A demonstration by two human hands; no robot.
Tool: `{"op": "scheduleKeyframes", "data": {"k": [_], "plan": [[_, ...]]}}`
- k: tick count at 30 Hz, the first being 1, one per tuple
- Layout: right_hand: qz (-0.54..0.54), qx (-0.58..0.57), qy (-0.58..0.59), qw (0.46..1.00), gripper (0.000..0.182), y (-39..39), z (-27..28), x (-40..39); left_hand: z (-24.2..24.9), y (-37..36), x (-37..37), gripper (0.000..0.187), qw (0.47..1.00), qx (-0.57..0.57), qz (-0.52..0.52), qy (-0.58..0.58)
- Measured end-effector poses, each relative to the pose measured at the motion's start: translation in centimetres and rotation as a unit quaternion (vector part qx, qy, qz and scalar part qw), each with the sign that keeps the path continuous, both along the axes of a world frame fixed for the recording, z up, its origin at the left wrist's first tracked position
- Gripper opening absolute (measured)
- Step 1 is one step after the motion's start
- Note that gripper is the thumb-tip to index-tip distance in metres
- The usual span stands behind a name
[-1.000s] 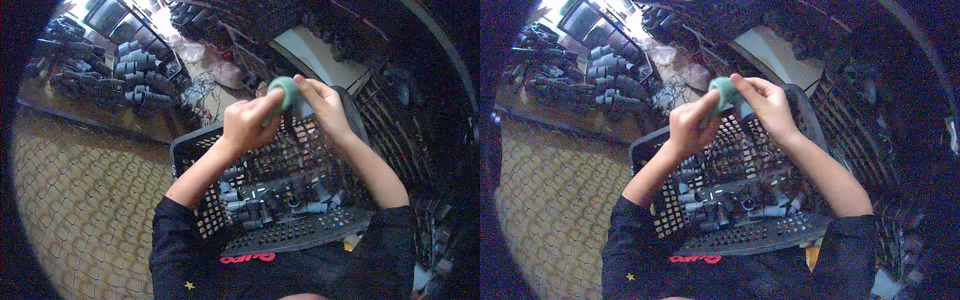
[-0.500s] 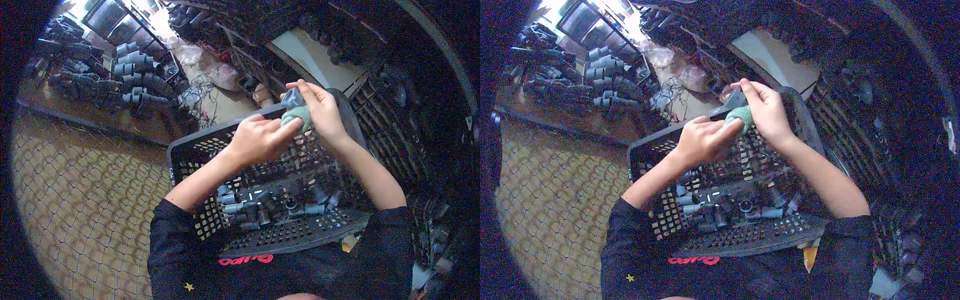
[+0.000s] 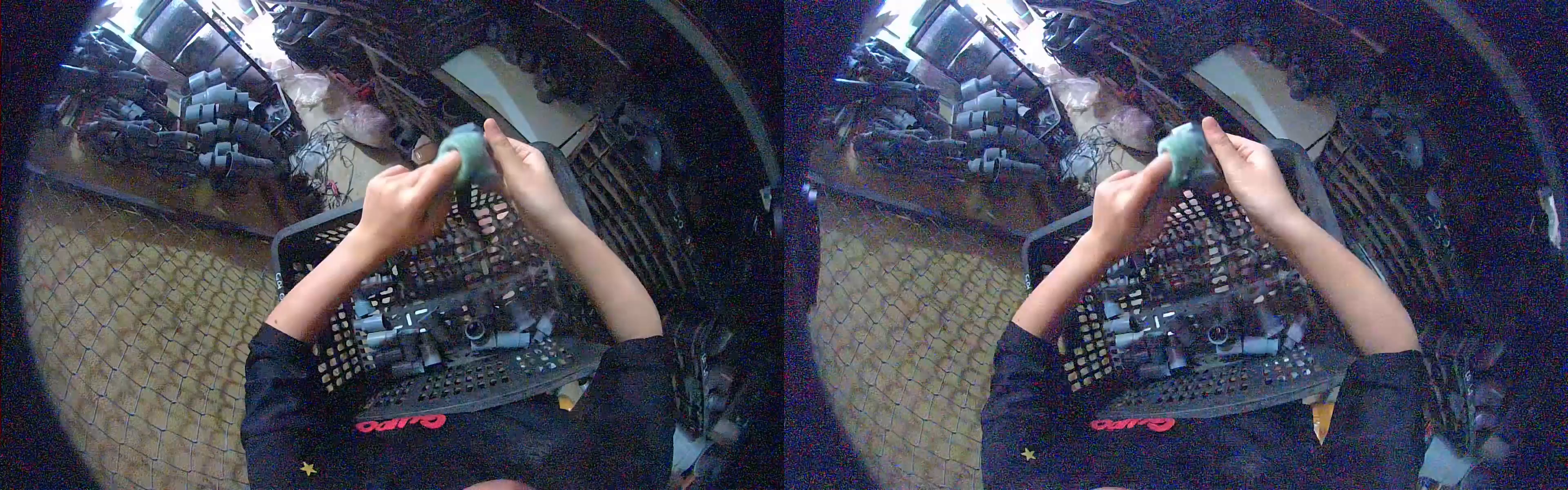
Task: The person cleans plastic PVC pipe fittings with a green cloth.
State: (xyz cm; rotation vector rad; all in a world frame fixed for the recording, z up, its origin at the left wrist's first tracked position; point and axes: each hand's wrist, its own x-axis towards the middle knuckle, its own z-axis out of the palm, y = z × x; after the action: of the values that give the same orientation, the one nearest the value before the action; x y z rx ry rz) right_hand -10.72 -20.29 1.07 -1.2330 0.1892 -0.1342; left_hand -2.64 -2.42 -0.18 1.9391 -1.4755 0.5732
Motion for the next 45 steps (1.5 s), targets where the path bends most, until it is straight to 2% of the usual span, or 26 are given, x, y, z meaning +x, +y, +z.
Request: {"op": "scheduleKeyframes", "data": {"k": [3,4,5,7,9,10,11,12,13,15,16,17,19,21,23,24,30,36,39,45], "plan": [[0.031,0.031,0.001,0.999,0.046,0.4,0.4,0.1,-0.4,0.0,-0.1,0.046,0.999,0.013,-0.04,-0.029],[0.051,0.036,0.015,0.998,0.047,0.0,0.2,0.0,0.2,0.3,-0.6,0.046,0.994,0.093,-0.046,-0.021],[0.071,0.041,0.029,0.996,0.047,-0.2,0.1,0.0,0.7,0.4,-0.4,0.045,0.992,0.109,-0.053,-0.036],[0.027,0.081,0.044,0.995,0.042,-0.1,0.3,0.0,1.4,0.6,0.1,0.043,0.986,0.139,-0.064,-0.064],[-0.033,0.085,0.059,0.994,0.038,-0.4,0.9,0.1,1.5,0.6,1.3,0.045,0.989,0.122,-0.004,-0.082],[-0.086,0.048,0.063,0.993,0.034,-0.2,2.1,-0.1,1.1,0.4,2.1,0.043,0.997,0.055,0.02,-0.042],[-0.099,0.04,0.004,0.994,0.033,-0.9,1.7,0.4,0.3,0.2,2.7,0.042,0.999,-0.012,0.043,-0.001],[-0.163,0.028,-0.022,0.986,0.033,-1.1,1.5,0.9,-0.7,0.2,3.0,0.044,0.987,-0.026,0.109,0.113],[-0.226,0.015,-0.049,0.973,0.033,-1.3,1.5,1.4,-1.2,0.1,3.5,0.043,0.953,-0.006,0.163,0.257],[-0.275,0.031,-0.061,0.959,0.033,-1.8,2.3,3.1,-1.9,0.4,5.0,0.043,0.906,0.06,0.171,0.382],[-0.301,0.04,-0.067,0.951,0.033,-2.2,2.7,4.2,-3.0,0.3,6.1,0.047,0.88,0.102,0.159,0.437],[-0.331,0.023,-0.042,0.942,0.037,-3.0,2.3,5.8,-4.1,0.2,6.4,0.05,0.902,0.09,0.144,0.397],[-0.392,0.048,0.023,0.919,0.042,-4.9,1.6,9.6,-2.8,-0.4,5.2,0.05,0.898,0.102,0.154,0.4],[-0.477,0.027,0.148,0.866,0.059,-8.4,0.4,13.0,-1.7,-0.6,4.5,0.051,0.89,0.149,0.165,0.397],[-0.625,-0.005,0.039,0.78,0.076,-18.5,-11.4,19.3,-1.6,-0.5,4.4,0.051,0.896,0.16,0.183,0.37],[-0.643,-0.012,0.07,0.763,0.075,-18.7,-10.9,18.9,-1.7,-0.4,4.4,0.05,0.898,0.155,0.185,0.367],[-0.597,-0.073,0.099,0.793,0.071,-17.0,-6.0,16.9,-1.4,-0.4,4.3,0.048,0.905,0.139,0.171,0.363],[-0.568,-0.107,0.089,0.811,0.066,-16.7,-5.0,17.0,-1.8,-0.7,4.6,0.051,0.904,0.155,0.156,0.366],[-0.563,-0.132,0.087,0.812,0.064,-16.5,-4.7,17.1,-1.2,-0.6,4.6,0.05,0.879,0.167,0.154,0.42],[-0.563,-0.18,0.093,0.802,0.06,-15.9,-4.7,16.4,-2.0,-0.6,4.9,0.052,0.888,0.128,0.139,0.419]]}}
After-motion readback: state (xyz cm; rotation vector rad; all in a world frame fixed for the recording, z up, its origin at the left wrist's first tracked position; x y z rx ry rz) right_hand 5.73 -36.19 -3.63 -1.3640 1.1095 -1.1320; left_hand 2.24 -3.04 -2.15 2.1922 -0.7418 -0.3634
